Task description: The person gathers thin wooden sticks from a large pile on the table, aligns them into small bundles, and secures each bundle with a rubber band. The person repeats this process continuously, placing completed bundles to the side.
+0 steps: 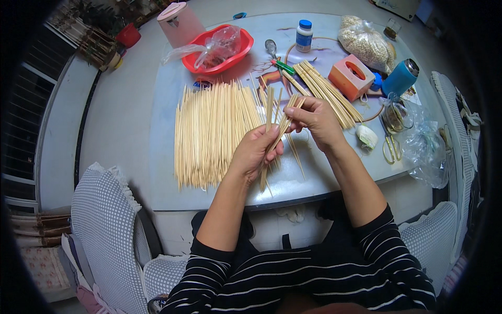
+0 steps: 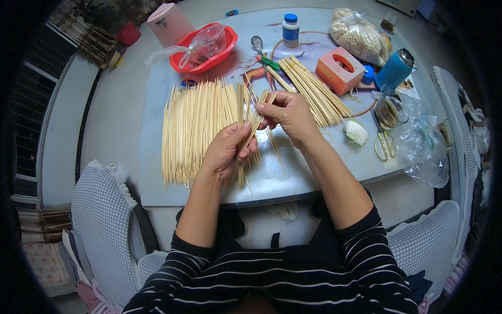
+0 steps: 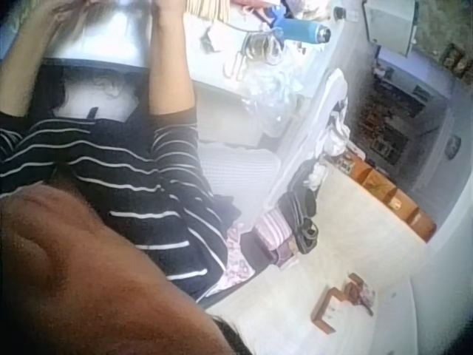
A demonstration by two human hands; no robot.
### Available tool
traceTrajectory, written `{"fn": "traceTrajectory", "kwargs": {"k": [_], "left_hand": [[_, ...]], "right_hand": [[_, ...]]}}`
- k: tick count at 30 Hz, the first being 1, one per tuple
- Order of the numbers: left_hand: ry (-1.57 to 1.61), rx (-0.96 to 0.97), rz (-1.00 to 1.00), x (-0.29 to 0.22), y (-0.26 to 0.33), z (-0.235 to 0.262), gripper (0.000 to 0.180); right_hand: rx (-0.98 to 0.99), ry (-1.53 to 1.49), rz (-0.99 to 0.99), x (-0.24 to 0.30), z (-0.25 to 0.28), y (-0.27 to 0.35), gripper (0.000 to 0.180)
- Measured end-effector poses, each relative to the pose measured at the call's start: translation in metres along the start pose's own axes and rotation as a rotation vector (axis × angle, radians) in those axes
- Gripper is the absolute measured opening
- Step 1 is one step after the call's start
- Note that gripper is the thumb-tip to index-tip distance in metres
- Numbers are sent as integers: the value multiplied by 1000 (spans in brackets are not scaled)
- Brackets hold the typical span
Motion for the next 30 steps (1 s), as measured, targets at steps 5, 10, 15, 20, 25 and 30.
{"fn": "traceTrajectory", "kwargs": {"k": [5,10,15,20,25,30], "left_hand": [[33,23,22,1,-1,-1,31],[46,95,24,3,0,-3,30],[62,145,26,5,-2,-4,30],[47,178,46,3,2,-8,32],[58,220,42,1,5,-12,34],[68,229,73,-2,9,-20,32]], "right_hand": [[1,-18,16,2,-1,1,13],[-15,-58,-18,5,-8,5,15],[5,-108,-42,0,-7,4,19],[-47,-116,-96,0,-13,9,22],[58,-119,-141,-6,-13,8,18],[116,-47,-90,-7,-8,5,19]]}}
Point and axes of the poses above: each hand's wrist, its own y-axis away from the middle knuckle, its own z-axis out of the back of the hand, x = y × z, the point moved 6 cm from there along -y, towards the middle knuckle, and after that the axes turned 5 degrees about -y, right-handed, at the moved point
